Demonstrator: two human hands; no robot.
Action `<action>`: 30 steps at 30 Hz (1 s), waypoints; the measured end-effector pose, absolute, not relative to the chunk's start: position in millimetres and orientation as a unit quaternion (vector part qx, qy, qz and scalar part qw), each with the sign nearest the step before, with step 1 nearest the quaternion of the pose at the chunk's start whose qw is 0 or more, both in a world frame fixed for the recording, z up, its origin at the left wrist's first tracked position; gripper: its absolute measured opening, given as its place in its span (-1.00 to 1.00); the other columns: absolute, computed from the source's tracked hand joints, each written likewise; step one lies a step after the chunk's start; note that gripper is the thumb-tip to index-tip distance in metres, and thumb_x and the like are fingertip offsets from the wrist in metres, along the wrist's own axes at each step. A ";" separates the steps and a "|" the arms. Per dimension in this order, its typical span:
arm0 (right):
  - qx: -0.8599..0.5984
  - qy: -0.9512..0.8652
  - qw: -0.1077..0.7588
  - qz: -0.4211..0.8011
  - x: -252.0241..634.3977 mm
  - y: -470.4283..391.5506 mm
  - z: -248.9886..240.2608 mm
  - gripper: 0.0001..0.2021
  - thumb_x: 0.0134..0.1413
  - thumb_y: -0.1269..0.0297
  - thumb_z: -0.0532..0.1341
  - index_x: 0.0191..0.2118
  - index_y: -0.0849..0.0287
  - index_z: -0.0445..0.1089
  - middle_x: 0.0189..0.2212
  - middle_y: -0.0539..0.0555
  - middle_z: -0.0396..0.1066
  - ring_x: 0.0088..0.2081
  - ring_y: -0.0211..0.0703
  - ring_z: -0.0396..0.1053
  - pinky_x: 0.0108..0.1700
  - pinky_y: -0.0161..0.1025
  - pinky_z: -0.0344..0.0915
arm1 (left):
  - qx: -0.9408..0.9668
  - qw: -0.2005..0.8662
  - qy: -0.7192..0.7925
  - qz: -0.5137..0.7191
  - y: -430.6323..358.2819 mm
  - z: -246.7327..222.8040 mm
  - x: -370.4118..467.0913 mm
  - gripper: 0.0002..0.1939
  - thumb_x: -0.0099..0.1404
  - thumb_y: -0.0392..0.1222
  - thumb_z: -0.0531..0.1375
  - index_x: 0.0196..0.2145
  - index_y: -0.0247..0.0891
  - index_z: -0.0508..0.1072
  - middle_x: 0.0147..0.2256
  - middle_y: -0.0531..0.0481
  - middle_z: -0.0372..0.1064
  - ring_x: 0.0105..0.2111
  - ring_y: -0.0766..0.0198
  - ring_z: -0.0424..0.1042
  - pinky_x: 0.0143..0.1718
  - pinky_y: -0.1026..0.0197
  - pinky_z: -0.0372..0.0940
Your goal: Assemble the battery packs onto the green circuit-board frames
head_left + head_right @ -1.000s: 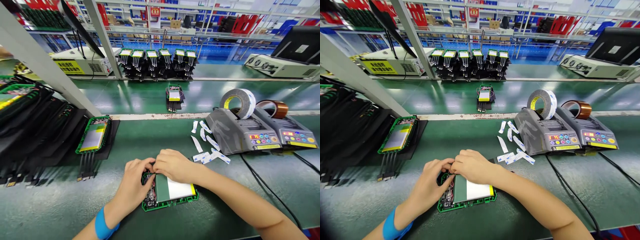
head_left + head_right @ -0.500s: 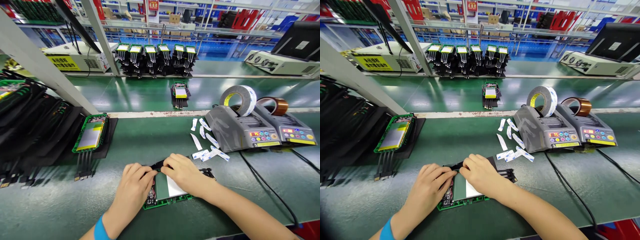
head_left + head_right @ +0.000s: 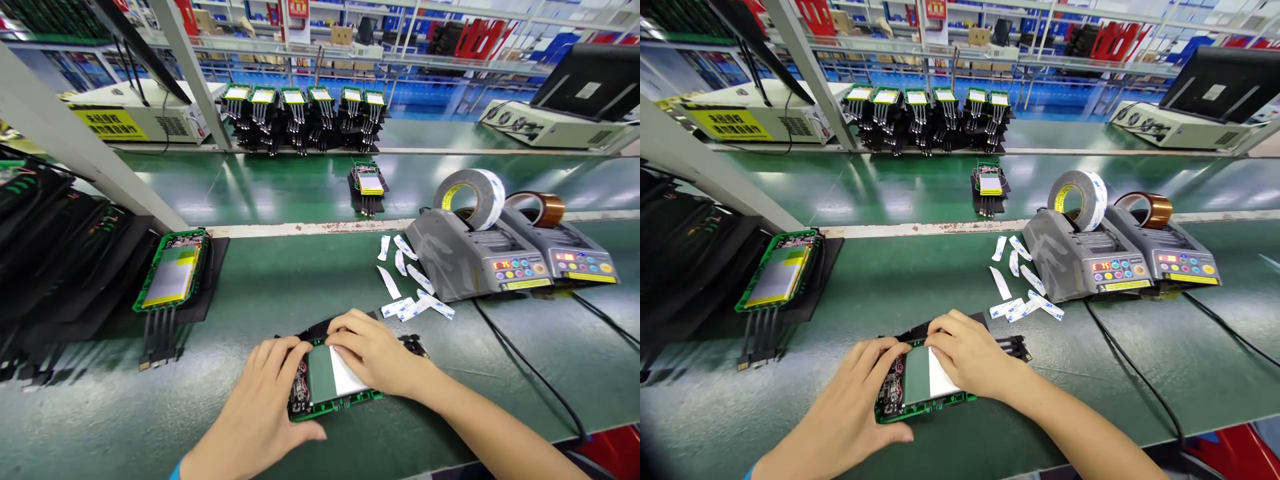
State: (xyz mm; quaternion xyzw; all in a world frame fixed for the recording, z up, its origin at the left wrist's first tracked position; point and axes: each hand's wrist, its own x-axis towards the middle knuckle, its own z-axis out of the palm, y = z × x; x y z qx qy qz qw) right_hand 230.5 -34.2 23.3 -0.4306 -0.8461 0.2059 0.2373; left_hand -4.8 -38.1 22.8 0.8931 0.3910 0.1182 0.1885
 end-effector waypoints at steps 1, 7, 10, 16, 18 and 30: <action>-0.434 -0.839 0.254 0.207 230.5 -35.0 21.3 -0.80 0.23 0.43 0.05 -0.18 0.18 0.42 -0.18 0.11 0.39 -0.15 -0.16 0.28 -0.10 -0.19 0.33 | 0.891 0.192 0.394 0.117 -38.9 21.3 -4.9 -0.15 -0.07 0.12 0.39 0.10 -0.18 0.18 0.01 -0.14 0.20 -0.03 -0.05 0.20 -0.05 -0.11 0.30; -0.448 -0.813 0.314 0.200 229.9 -37.2 14.6 -0.83 0.21 0.41 0.10 -0.31 0.18 0.44 -0.20 0.11 0.43 -0.18 -0.19 0.35 -0.12 -0.20 0.35 | 0.884 0.216 0.398 0.114 -37.5 18.4 -1.1 -0.25 0.00 -0.08 0.36 0.10 -0.16 0.15 0.00 -0.14 0.17 -0.01 -0.04 0.17 -0.04 -0.11 0.31; -0.450 -0.813 0.316 0.195 229.7 -36.9 15.2 -0.83 0.20 0.40 0.10 -0.32 0.17 0.43 -0.21 0.10 0.44 -0.18 -0.19 0.36 -0.12 -0.19 0.36 | 0.883 0.216 0.401 0.114 -37.8 18.3 -1.2 -0.26 0.02 -0.11 0.35 0.11 -0.15 0.13 0.00 -0.14 0.17 -0.01 -0.03 0.17 -0.05 -0.11 0.32; -0.440 -0.836 0.303 0.124 227.5 -35.5 14.0 -0.82 0.23 0.39 0.07 -0.32 0.18 0.41 -0.28 0.08 0.44 -0.25 -0.20 0.34 -0.16 -0.23 0.34 | 0.886 0.208 0.399 0.115 -38.9 16.8 -4.2 -0.27 0.05 -0.11 0.32 0.14 -0.11 0.13 0.01 -0.14 0.15 0.00 -0.03 0.17 -0.06 -0.11 0.34; -0.419 -0.862 0.277 0.067 227.4 -36.1 13.9 -0.81 0.23 0.40 0.05 -0.31 0.20 0.41 -0.29 0.09 0.44 -0.28 -0.19 0.31 -0.21 -0.22 0.32 | 0.887 0.207 0.396 0.116 -38.6 16.4 -4.4 -0.27 0.05 -0.11 0.32 0.14 -0.11 0.13 0.02 -0.14 0.14 0.00 -0.03 0.16 -0.05 -0.11 0.34; -0.427 -0.857 0.273 0.093 232.5 -36.0 14.2 -0.83 0.23 0.40 0.06 -0.16 0.19 0.38 -0.20 0.08 0.42 -0.20 -0.22 0.32 -0.14 -0.27 0.30 | 0.892 0.192 0.393 0.116 -37.3 17.1 -2.6 -0.29 0.06 -0.09 0.30 0.13 -0.13 0.13 0.01 -0.15 0.14 0.00 -0.03 0.16 -0.05 -0.12 0.34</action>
